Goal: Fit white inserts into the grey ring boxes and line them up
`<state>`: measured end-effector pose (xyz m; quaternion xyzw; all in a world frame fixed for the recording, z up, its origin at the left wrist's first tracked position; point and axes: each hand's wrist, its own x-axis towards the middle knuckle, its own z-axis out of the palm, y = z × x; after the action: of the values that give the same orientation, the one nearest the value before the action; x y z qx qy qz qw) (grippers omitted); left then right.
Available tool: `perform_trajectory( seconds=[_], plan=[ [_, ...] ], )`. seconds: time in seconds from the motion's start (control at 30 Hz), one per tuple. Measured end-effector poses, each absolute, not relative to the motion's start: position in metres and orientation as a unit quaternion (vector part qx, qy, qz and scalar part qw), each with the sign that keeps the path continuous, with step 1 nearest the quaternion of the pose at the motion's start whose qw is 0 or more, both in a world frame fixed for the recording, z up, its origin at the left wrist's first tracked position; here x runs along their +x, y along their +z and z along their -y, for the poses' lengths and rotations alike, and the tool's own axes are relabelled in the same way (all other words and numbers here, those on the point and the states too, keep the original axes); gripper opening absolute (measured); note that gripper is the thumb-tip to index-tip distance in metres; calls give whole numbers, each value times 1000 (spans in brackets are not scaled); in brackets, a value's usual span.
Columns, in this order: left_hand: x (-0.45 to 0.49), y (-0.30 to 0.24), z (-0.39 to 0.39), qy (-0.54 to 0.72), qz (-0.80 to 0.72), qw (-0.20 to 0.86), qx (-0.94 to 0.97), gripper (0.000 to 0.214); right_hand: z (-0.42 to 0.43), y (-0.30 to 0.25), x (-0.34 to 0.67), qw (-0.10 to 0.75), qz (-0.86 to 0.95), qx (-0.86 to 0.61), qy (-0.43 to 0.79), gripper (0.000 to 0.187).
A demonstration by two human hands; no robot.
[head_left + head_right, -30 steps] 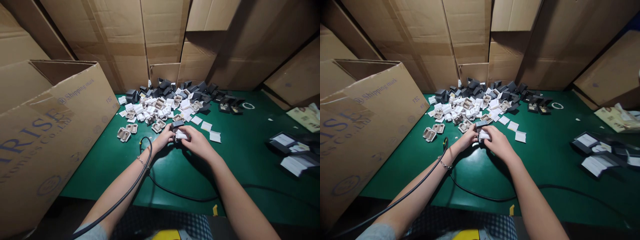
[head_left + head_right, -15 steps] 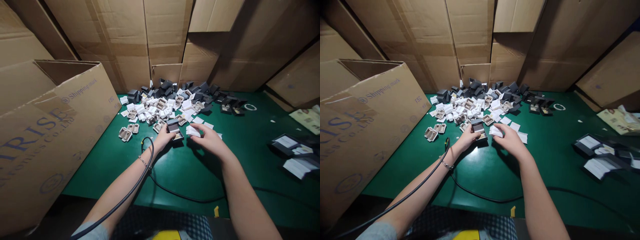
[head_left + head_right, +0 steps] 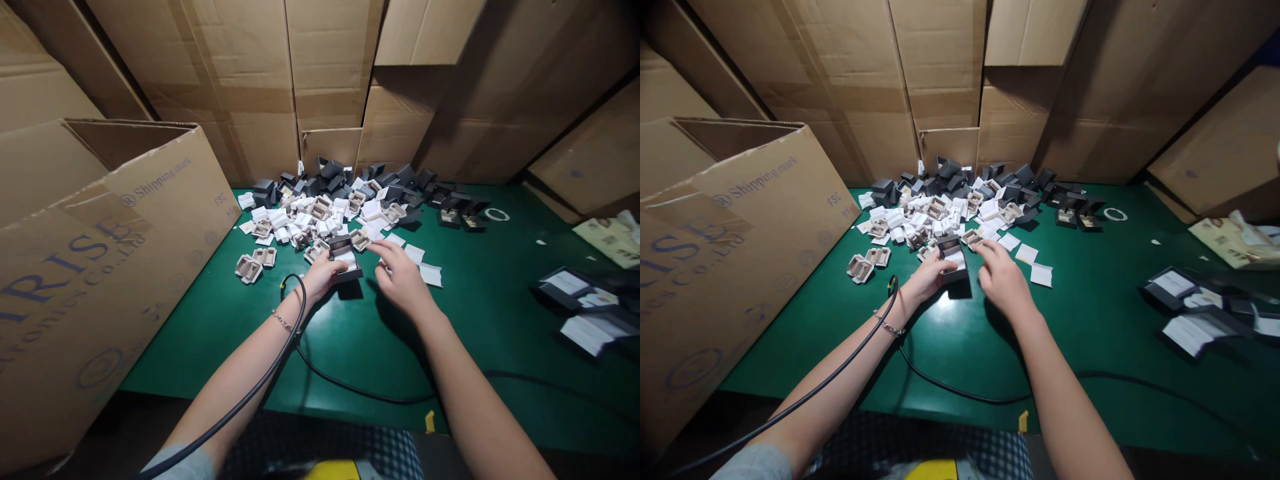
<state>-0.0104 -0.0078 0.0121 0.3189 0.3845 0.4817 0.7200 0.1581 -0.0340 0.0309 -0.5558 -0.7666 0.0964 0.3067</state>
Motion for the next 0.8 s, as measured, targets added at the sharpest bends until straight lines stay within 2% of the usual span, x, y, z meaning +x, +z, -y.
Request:
perform_trajectory(
  seconds=[0.1, 0.23, 0.4, 0.8],
  plan=[
    [-10, 8, 8, 463, -389, 717, 346, 40, 38, 26, 147, 245, 811, -522, 96, 60],
    [-10, 1, 7, 441, -411, 693, 395, 41, 39, 16, 142, 183, 819, -539, 66, 67],
    [-10, 0, 7, 444, -395, 690, 413, 41, 38, 14, 141, 173, 819, -546, 46, 68],
    [-11, -1, 10, 436, -402, 661, 460, 42, 39, 14, 135, 187, 804, -557, 97, 63]
  ],
)
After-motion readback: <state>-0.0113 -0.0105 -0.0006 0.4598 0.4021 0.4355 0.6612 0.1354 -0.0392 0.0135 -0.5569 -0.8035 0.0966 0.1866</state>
